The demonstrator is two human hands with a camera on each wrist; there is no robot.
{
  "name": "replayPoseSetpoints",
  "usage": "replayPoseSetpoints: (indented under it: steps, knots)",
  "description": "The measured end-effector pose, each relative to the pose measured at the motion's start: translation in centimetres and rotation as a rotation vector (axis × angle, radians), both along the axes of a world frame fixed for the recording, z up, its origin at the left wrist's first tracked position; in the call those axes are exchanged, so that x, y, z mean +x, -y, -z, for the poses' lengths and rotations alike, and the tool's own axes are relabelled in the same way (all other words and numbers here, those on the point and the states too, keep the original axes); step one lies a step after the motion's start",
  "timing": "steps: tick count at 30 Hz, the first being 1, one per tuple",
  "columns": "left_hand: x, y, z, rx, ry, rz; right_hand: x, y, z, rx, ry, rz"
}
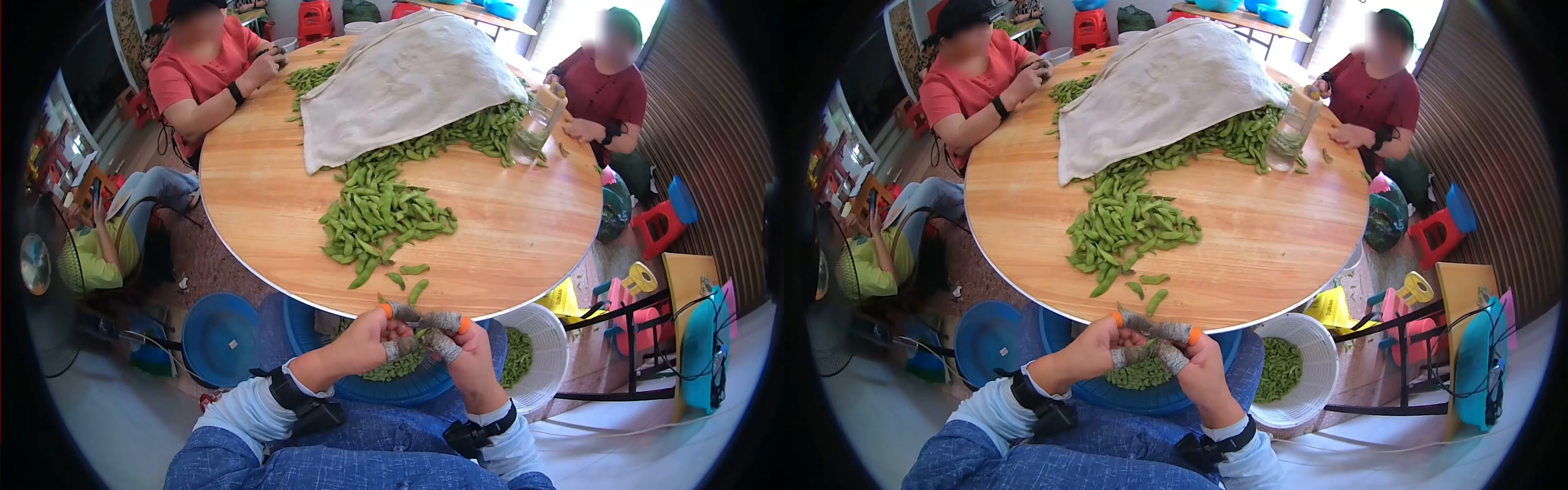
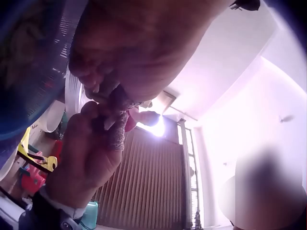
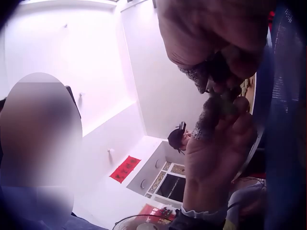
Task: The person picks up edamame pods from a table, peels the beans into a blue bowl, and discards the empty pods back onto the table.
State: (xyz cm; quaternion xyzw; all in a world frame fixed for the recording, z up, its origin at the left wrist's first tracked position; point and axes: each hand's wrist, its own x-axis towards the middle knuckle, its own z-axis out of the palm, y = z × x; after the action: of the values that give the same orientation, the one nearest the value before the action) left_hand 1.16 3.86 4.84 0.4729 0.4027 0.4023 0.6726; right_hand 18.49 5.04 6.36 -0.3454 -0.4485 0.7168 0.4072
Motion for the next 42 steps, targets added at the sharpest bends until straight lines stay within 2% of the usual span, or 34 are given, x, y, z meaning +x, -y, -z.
replayPoseSetpoints:
  steps: [3,6,10,13,15,21,31,36,39,40,42]
  knots:
    - [0.0,0.1,-1.0,-0.049,0.088,0.104,0.3,0.5,0.5,0.065,0.037,-0.010]
    - [-0.7,0.1,-0.4,-0.077,0.064,0.165,0.4,0.8,0.6,0.125,0.062,-0.009]
    - [-0.6,0.7,-0.5,-0.095,0.073,0.065,0.4,1.4,1.0,0.125,0.088,0.113]
    - [-0.2,1.2,-0.4,-0.101,0.089,-0.044,1.0,1.7,0.2,0.077,0.201,0.029]
    - [0.1,1.4,0.0,-0.066,0.094,-0.068,1.0,1.9,-0.1,0.051,0.131,-0.023]
    - [0.6,1.5,-0.9,-0.035,0.112,-0.055,1.0,2.0,-0.2,0.021,0.110,-0.051]
    - [0.3,1.6,0.0,-0.032,-0.020,0.015,0.8,2.0,-0.3,0.008,0.088,-0.065]
    - [0.3,1.9,0.0,-0.108,0.012,0.025,0.7,2.0,0.3,0.182,0.226,-0.055]
    - [1.1,2.5,-0.1,-0.109,0.033,0.115,0.1,2.2,2.4,0.267,0.288,-0.059]
    - [1.2,2.5,-1.0,-0.107,-0.008,0.063,0.2,2.3,2.9,0.283,0.298,-0.055]
    - [1.0,2.4,-3.0,-0.097,-0.089,-0.042,1.2,2.1,1.3,0.100,0.214,0.025]
